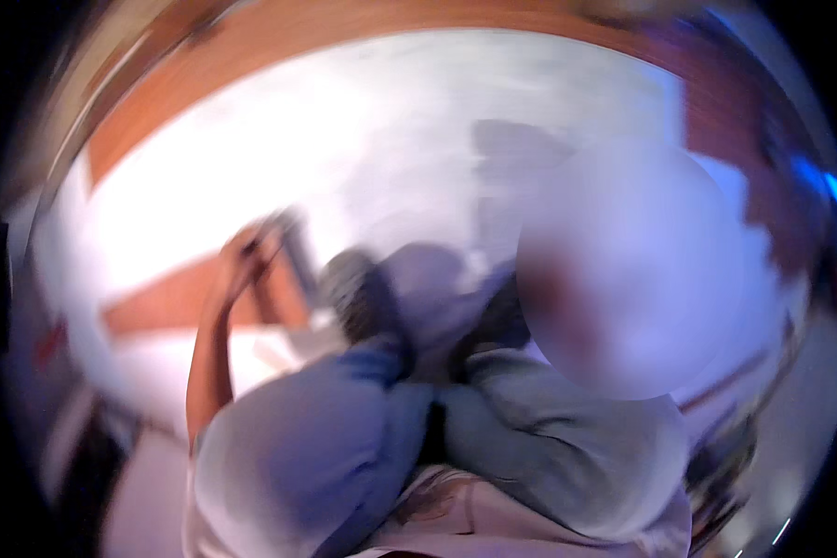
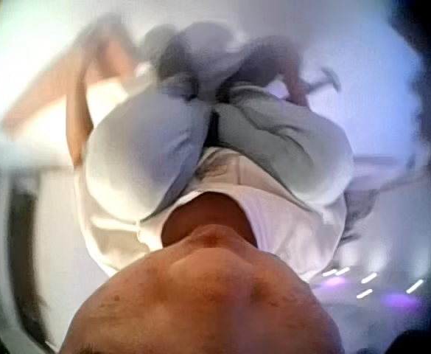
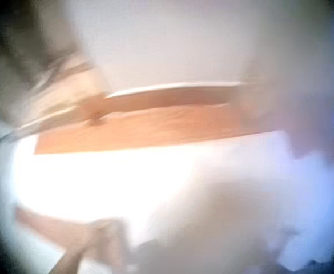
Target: The person positions and aligns wood-patterned laminate planks on a floor, marks them with a pencil and a square, and hammers them into place using a tapping block.
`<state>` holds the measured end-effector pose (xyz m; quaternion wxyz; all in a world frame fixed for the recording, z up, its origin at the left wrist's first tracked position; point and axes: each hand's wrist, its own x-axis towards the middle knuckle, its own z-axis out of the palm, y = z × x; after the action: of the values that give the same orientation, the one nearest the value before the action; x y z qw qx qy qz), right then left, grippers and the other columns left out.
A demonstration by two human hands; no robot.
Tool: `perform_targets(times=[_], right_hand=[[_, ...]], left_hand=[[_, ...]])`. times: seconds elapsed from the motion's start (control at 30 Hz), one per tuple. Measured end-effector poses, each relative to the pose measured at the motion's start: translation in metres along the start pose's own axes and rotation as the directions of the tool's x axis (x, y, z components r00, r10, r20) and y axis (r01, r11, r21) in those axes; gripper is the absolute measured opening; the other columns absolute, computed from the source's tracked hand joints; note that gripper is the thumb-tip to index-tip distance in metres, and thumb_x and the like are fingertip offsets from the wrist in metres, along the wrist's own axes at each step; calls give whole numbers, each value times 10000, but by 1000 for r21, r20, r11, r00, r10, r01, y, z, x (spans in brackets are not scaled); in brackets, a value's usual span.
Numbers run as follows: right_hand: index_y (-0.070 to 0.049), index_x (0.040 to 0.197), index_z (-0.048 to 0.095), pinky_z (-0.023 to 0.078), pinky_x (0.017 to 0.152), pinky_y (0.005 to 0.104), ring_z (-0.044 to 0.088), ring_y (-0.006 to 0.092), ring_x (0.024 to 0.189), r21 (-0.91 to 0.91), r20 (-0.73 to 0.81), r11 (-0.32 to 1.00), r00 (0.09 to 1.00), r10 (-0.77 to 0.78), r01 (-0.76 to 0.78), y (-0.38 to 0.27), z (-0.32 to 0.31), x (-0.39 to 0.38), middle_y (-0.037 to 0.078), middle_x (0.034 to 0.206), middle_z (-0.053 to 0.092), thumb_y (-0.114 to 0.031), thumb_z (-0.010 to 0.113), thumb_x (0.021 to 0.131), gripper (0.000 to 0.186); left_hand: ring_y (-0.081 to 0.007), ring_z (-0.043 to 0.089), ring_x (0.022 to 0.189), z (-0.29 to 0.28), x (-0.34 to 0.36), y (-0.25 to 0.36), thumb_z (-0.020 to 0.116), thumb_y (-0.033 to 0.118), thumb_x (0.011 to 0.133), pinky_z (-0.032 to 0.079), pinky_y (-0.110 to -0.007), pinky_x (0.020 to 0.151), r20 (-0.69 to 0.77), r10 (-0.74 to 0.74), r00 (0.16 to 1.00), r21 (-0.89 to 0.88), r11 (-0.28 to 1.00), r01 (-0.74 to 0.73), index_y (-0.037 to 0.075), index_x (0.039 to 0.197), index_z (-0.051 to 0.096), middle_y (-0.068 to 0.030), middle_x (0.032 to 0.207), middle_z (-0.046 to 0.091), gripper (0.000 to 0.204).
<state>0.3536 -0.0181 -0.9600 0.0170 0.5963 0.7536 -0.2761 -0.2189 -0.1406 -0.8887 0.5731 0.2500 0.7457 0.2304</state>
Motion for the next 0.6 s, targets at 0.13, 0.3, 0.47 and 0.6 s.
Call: perform_targets(times=[0.13,0.3,0.47,0.6], right_hand=[[-97,944,651,548,767,529,686,420,848,60,-32,988,989,141,-139,-44,-16,5,178,868,697,-357,560,1016,285],[-87,967,657,538,769,553,697,415,895,111,-23,884,888,459,-454,-8,-49,-71,180,918,721,-417,565,1005,345],[-93,1054,679,532,847,540,693,405,989,127,74,660,671,738,-740,26,-5,-207,170,1050,728,-445,436,1066,428],[-87,1122,665,506,939,510,649,420,1092,311,-149,477,453,879,-822,46,28,-341,190,1144,699,-430,411,1077,429]], left_hand=[[-107,566,650,-20,9,-67,561,115,1046,445,-254,566,107,-21,994,-172,984,39,107,932,630,22,716,566,133],[-117,557,743,8,31,-58,564,47,957,470,-271,660,231,152,961,176,965,-194,98,825,572,-5,805,566,142],[-139,596,765,-5,28,-63,556,52,945,493,-289,687,179,-125,976,233,969,81,47,873,617,-29,815,616,95],[-147,612,805,20,34,-43,572,75,952,502,-296,718,135,-244,960,493,857,148,28,920,639,-39,862,643,87]])
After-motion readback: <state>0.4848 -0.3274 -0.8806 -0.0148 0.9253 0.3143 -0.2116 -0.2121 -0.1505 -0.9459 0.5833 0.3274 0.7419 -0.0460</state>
